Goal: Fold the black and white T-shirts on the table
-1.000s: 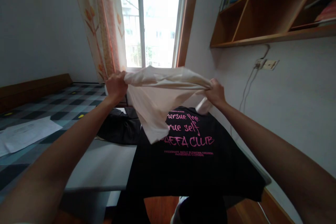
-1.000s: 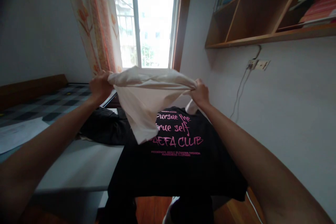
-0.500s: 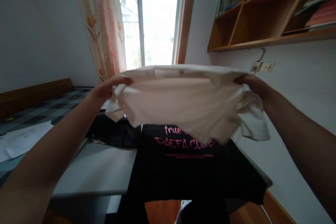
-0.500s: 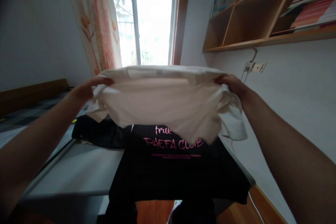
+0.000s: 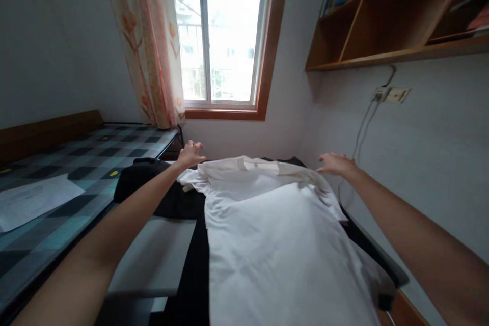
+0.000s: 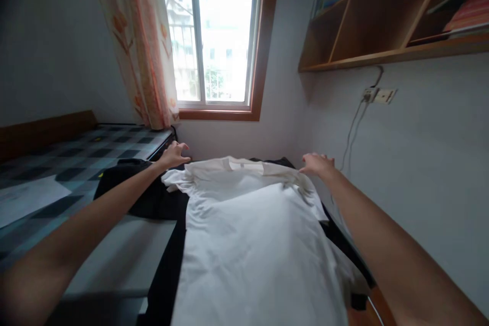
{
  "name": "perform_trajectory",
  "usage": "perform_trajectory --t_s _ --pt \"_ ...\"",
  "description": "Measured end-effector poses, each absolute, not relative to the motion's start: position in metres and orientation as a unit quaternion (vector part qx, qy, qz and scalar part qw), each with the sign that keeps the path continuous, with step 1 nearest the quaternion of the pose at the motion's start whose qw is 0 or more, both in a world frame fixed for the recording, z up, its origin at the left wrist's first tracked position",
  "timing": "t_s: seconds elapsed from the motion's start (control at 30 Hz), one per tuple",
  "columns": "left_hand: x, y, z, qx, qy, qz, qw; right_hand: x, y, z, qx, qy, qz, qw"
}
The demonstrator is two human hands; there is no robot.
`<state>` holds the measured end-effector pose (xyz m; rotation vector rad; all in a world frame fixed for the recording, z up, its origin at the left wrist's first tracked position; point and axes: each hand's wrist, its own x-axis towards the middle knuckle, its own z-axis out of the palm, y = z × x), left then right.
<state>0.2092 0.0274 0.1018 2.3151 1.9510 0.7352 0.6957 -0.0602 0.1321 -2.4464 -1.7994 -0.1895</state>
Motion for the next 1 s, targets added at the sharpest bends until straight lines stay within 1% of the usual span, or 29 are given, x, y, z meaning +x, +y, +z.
perform_trajectory --t_s 0.07,0.17,0.37,0.47,0.63,0.73,0.8,0.83,0.9,1.0 --pt "0.218 0.040 0.073 0.766 0.622 0.158 0.032 0.688 -0.048 0.110 -0.804 -0.594 -0.022 -0.013" --pt "0.233 0.055 0.047 0.796 0.590 0.107 0.081 0.679 -0.030 0.089 -0.786 -0.616 0.028 -0.046" --pt "0.249 0.080 0.026 0.812 0.568 0.086 0.104 0.674 0.000 0.059 -0.779 -0.625 0.038 -0.031" --pt "0.250 0.090 0.020 0.816 0.562 0.082 0.108 0.678 0.012 0.039 -0.769 -0.636 0.062 0.004" --pt "0.257 0.100 0.011 0.821 0.549 0.093 0.123 0.684 0.030 0.012 -0.752 -0.633 0.148 0.111" --pt "0.261 0.104 0.004 0.814 0.549 0.113 0.149 0.681 0.037 0.007 -0.744 -0.620 0.184 0.165" --pt "0.263 0.106 0.001 0.805 0.551 0.132 0.175 0.676 0.040 0.006 -0.745 -0.583 0.239 0.220" --pt "0.263 0.108 0.000 0.800 0.552 0.143 0.188 0.673 0.041 0.006 -0.743 -0.552 0.273 0.263" --pt "0.261 0.112 0.001 0.791 0.550 0.164 0.211 0.667 0.041 0.009 -0.724 -0.474 0.328 0.379" --pt "0.258 0.121 0.010 0.779 0.543 0.198 0.243 0.661 0.043 0.019 -0.650 -0.387 0.341 0.558"
